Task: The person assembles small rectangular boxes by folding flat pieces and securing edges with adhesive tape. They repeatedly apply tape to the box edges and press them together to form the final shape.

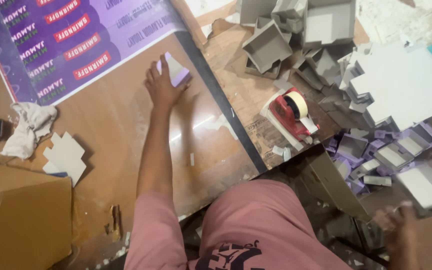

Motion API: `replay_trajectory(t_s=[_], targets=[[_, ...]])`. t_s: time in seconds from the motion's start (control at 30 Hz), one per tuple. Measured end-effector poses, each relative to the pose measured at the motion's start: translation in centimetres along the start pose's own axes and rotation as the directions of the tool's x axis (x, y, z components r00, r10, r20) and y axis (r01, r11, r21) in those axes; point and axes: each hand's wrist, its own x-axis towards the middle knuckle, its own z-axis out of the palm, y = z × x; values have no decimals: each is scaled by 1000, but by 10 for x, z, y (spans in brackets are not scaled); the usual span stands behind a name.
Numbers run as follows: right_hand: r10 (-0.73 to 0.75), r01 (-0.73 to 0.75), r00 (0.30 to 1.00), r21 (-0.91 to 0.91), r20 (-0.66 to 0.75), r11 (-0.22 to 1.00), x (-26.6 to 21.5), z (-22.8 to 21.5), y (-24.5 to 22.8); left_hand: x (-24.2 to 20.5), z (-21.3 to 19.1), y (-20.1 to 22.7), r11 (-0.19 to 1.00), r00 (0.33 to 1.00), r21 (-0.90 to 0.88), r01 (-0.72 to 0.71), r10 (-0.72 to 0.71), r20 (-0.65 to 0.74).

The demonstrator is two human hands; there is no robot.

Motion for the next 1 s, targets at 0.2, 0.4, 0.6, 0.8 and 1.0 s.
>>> replay_trajectory(t_s=[0.2,0.4,0.6,0.8,1.0], targets=[[-72,140,951,-211,299,967,-36,100,50,53,10,-31,980,920,25,195,-192,342],[-341,548,731,-211,591,809,-114,239,-7,4,17,-8,812,999,-583,31,-30,11],[-514,819,146,188,845,542,-190,357,-69,-153,-13,64,-288,858,-823,489,-11,514],[-305,750,-142,304,941,588,-209,415,-54,-231,-60,93,-327,754,-760,562,-175,633],[127,411,-34,-102,991,906,-196,419,6,-297,-35,58,-241,672,-771,589,-384,634]])
